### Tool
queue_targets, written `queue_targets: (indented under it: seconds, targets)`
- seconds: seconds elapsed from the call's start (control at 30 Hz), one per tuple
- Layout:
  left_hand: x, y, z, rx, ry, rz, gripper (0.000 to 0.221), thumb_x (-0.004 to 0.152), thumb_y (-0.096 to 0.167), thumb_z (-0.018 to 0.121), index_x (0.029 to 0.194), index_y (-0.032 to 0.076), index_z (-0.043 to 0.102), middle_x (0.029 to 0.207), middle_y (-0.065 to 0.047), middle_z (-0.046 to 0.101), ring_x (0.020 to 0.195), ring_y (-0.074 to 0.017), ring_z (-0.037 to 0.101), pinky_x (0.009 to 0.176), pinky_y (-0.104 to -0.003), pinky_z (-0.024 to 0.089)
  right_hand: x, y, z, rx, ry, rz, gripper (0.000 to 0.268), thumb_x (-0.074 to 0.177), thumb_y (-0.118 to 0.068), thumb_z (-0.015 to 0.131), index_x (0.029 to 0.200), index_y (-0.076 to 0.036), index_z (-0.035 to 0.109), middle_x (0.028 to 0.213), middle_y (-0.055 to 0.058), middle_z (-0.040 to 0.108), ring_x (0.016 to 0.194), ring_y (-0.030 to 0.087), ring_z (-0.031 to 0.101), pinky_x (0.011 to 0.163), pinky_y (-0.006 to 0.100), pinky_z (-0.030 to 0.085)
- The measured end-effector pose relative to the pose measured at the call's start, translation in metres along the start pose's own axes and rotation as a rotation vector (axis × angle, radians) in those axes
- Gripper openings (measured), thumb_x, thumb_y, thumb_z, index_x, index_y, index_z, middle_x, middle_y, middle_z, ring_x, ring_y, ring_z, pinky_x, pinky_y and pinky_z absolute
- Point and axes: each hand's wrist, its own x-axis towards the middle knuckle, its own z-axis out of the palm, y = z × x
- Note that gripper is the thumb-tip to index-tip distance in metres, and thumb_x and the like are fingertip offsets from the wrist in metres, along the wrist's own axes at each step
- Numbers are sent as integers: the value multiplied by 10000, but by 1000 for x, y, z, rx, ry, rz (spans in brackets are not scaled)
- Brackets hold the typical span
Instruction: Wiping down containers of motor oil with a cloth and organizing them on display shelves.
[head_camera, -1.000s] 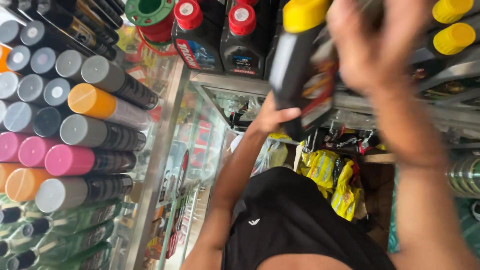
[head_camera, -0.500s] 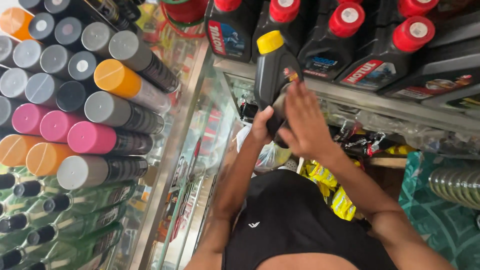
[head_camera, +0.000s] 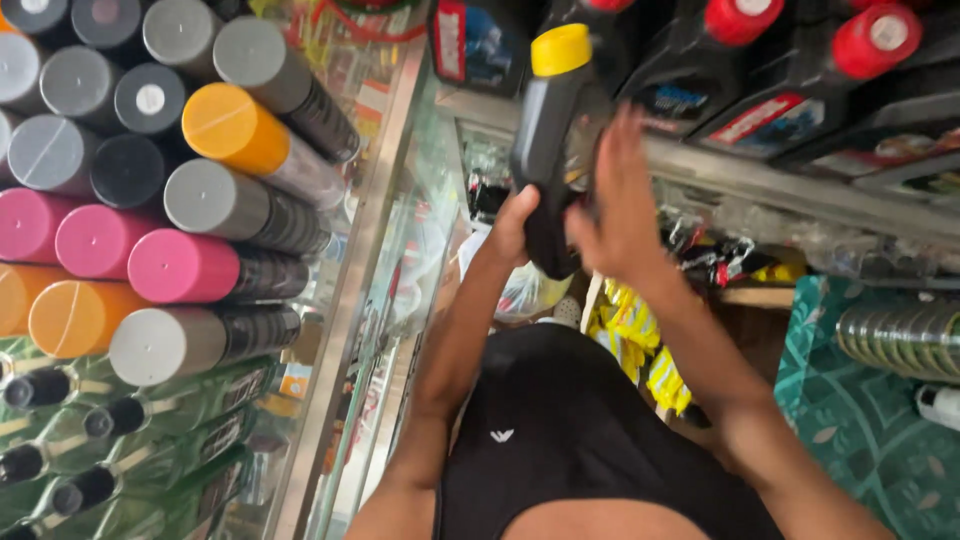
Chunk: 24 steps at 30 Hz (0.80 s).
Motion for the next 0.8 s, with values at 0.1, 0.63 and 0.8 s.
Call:
queue_targets:
  seconds: [0.1,0.63,0.8]
  targets:
    - [-6,36,30,34,-272,-146,630,992,265,647,1511,25,382,1295,-202,598,1062,-279,641,958,-430,543,48,-11,-11,136,34,204,746,1146,-381,436,1728,-162,23,1804,62,-30,1710,349,-27,1451,572,98]
    - [-10,33,-36,142,-118,-95,542,1025,394,676,1451,88,538,1338,-208,639,1177,-278,646,1084,-542,477,59,-16,32,99,116,86,703,1141,-478,340,1703,-125,107,1756,128,-14,1611,394,-41,1327,527,-10]
    - [-9,13,-90,70,-102,-187,638,1003,605,609,1457,159,568,1380,-135,649,1207,-266,637,1134,-514,428,13,-60,43,-45,2,-35,713,1111,-532,361,1688,-161,169,1747,130,40,1578,460,-29,1283,576,-3]
